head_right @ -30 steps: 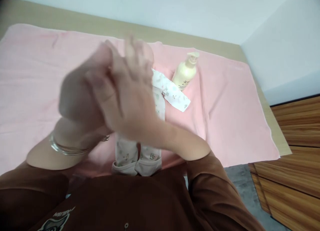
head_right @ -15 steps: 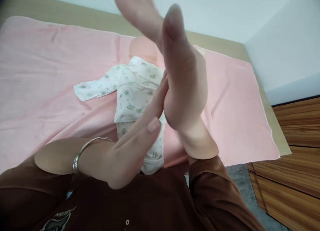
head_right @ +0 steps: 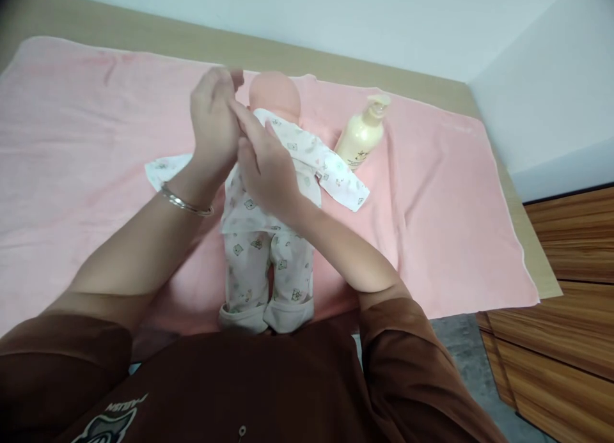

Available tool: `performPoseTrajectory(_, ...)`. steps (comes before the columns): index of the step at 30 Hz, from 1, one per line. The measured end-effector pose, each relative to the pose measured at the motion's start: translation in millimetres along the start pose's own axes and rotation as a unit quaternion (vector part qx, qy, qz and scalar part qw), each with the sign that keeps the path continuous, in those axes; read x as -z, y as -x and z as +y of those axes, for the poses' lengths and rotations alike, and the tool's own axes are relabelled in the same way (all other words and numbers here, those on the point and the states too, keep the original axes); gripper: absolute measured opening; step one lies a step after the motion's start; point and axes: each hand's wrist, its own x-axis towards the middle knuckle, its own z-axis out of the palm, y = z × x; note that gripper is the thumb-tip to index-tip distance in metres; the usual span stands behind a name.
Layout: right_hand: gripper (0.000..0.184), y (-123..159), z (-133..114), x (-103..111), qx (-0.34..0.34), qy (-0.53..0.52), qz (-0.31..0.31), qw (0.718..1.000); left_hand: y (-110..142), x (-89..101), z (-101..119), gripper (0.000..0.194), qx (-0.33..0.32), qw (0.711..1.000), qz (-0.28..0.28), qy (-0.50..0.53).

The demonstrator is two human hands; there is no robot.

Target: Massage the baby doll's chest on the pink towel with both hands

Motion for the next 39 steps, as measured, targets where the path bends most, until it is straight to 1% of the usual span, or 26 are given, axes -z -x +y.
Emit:
performPoseTrajectory(1, 0.067, -8, 14, -8, -0.016, -0.014, 0.026, 0.999, 1, -2.5, -16, 0.042, 0.008, 0.999, -0.010, -0.034)
performPoseTrajectory(2, 0.068, -13, 26, -15, -0.022, -0.002, 0.011, 1.000, 4, -4.2, -30, 0.039, 0.026, 0.998, -0.018, -0.059)
performPoseTrajectory(3, 0.068, -18, 36, -21, -0.008, 0.014, 0.008, 1.000, 7, -5.2, -41, 0.034, 0.030, 0.997, -0.030, -0.062)
performPoseTrajectory(5, 0.070, -22, 50, -26, 0.021, 0.048, -0.008, 0.999, 15, -4.8, -54, 0.028, 0.022, 0.998, -0.033, -0.055)
performPoseTrajectory(7, 0.071, -22, 59, -22, 0.046, 0.071, -0.024, 0.996, 20, -2.2, -57, 0.026, 0.006, 0.997, -0.045, -0.057)
performPoseTrajectory(9, 0.064, -22, 66, -14, 0.041, 0.090, -0.048, 0.994, 23, 1.2, -55, 0.024, 0.001, 0.995, -0.060, -0.080)
performPoseTrajectory(11, 0.061, -22, 72, -6, -0.004, 0.102, -0.059, 0.993, 24, 4.1, -53, 0.027, 0.005, 0.992, -0.073, -0.103)
performPoseTrajectory(14, 0.069, -22, 78, 0, -0.096, 0.108, -0.041, 0.989, 25, 7.3, -51, 0.035, 0.029, 0.989, -0.103, -0.098)
performPoseTrajectory(16, 0.072, -19, 77, -2, -0.133, 0.109, -0.031, 0.985, 26, 8.7, -50, 0.036, 0.052, 0.990, -0.110, -0.074)
performPoseTrajectory(19, 0.071, -9, 62, -9, -0.149, 0.109, -0.016, 0.983, 26, 10.2, -49, 0.038, 0.067, 0.991, -0.098, -0.053)
performPoseTrajectory(20, 0.071, -4, 55, -12, -0.140, 0.107, -0.012, 0.984, 27, 10.5, -49, 0.037, 0.065, 0.992, -0.094, -0.053)
performPoseTrajectory(22, 0.071, 5, 38, -17, -0.100, 0.106, -0.017, 0.989, 28, 10.9, -50, 0.032, 0.054, 0.993, -0.089, -0.057)
performPoseTrajectory(24, 0.071, 10, 27, -19, -0.057, 0.125, -0.047, 0.989, 28, 11.1, -50, 0.027, 0.041, 0.993, -0.091, -0.066)
performPoseTrajectory(25, 0.070, 8, 25, -18, -0.041, 0.140, -0.067, 0.987, 29, 11.2, -50, 0.026, 0.035, 0.992, -0.095, -0.073)
performPoseTrajectory(26, 0.070, 4, 26, -16, -0.034, 0.154, -0.086, 0.984, 29, 11.3, -51, 0.027, 0.027, 0.991, -0.100, -0.083)
performPoseTrajectory(28, 0.068, -9, 38, -8, -0.038, 0.162, -0.110, 0.980, 28, 11.8, -54, 0.031, 0.012, 0.989, -0.103, -0.109)
performPoseTrajectory(31, 0.068, -30, 63, 4, -0.119, 0.143, -0.106, 0.977, 27, 12.8, -61, 0.036, -0.021, 0.985, -0.096, -0.141)
performPoseTrajectory(33, 0.071, -34, 68, 8, -0.177, 0.148, -0.104, 0.967, 26, 13.3, -67, 0.039, -0.038, 0.983, -0.094, -0.151)
performPoseTrajectory(34, 0.072, -32, 66, 8, -0.196, 0.161, -0.101, 0.962, 26, 13.3, -69, 0.040, -0.042, 0.983, -0.093, -0.154)
performPoseTrajectory(36, 0.073, -21, 51, 4, -0.202, 0.200, -0.093, 0.954, 26, 12.9, -72, 0.042, -0.035, 0.984, -0.082, -0.152)
performPoseTrajectory(37, 0.073, -13, 41, 0, -0.192, 0.219, -0.088, 0.953, 26, 12.4, -73, 0.043, -0.028, 0.986, -0.078, -0.148)
performPoseTrajectory(39, 0.072, 3, 21, -9, -0.141, 0.242, -0.088, 0.956, 26, 11.3, -74, 0.048, -0.014, 0.987, -0.073, -0.144)
